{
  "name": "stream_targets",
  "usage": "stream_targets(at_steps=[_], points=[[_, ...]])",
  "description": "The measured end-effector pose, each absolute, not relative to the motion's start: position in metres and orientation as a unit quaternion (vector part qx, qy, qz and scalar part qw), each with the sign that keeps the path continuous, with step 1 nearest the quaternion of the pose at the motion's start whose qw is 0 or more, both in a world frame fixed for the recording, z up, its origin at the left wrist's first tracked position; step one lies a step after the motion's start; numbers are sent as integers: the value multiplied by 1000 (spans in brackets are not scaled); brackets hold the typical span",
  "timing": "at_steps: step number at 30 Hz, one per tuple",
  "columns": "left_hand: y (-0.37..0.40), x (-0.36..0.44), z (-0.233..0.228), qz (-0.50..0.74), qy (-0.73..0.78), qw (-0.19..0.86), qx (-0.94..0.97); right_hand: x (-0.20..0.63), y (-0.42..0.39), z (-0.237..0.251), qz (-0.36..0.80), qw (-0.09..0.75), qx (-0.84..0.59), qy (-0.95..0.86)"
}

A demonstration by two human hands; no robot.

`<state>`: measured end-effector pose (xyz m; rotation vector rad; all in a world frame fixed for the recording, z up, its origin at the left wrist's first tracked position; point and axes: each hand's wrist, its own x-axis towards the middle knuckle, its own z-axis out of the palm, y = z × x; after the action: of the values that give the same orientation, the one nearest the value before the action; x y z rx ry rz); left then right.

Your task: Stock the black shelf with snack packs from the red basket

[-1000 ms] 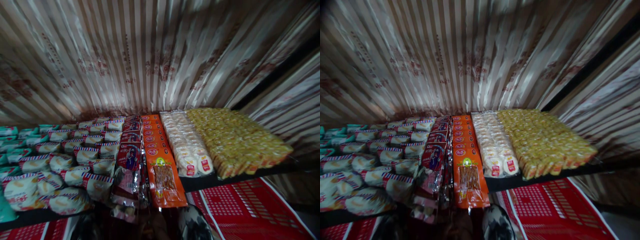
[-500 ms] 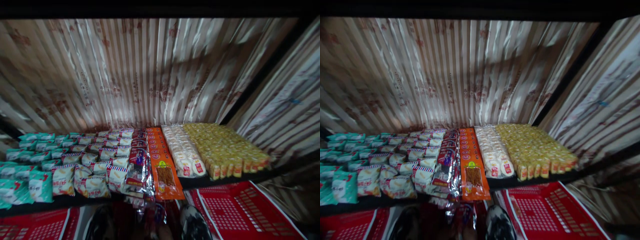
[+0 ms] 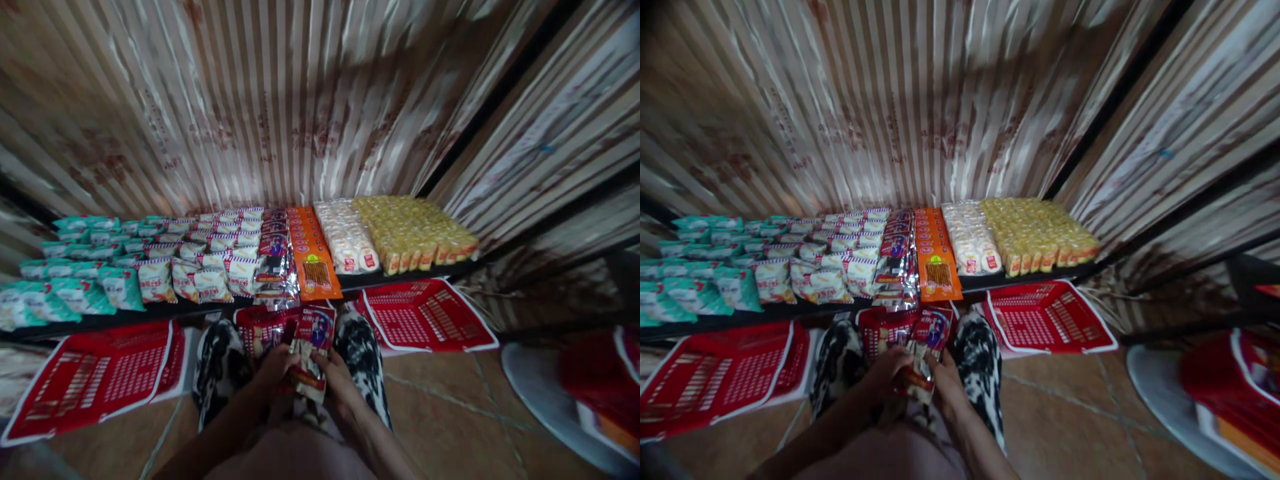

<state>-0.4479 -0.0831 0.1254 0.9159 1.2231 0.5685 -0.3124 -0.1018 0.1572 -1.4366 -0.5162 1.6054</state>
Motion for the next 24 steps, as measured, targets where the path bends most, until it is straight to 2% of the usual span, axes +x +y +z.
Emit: stream_targets(at_steps=[7,12,16,19,24], points=[[-82,-435,148,381,523,682,340,-305,-114,183,617,492,-565,-242],[-66,-422,178,436,502,658,355,-301,-100,186,458,523,-627,-351],[-49,-415,196,468,492,633,371,-294,-77,201,407,507,-629,-426],[-37,-413,203,494,533,527,441,-291,-54,218,395,507,-619,-451],[-20,-418,216,474,565,232,635,-288,3,238,392,510,-576,-504]])
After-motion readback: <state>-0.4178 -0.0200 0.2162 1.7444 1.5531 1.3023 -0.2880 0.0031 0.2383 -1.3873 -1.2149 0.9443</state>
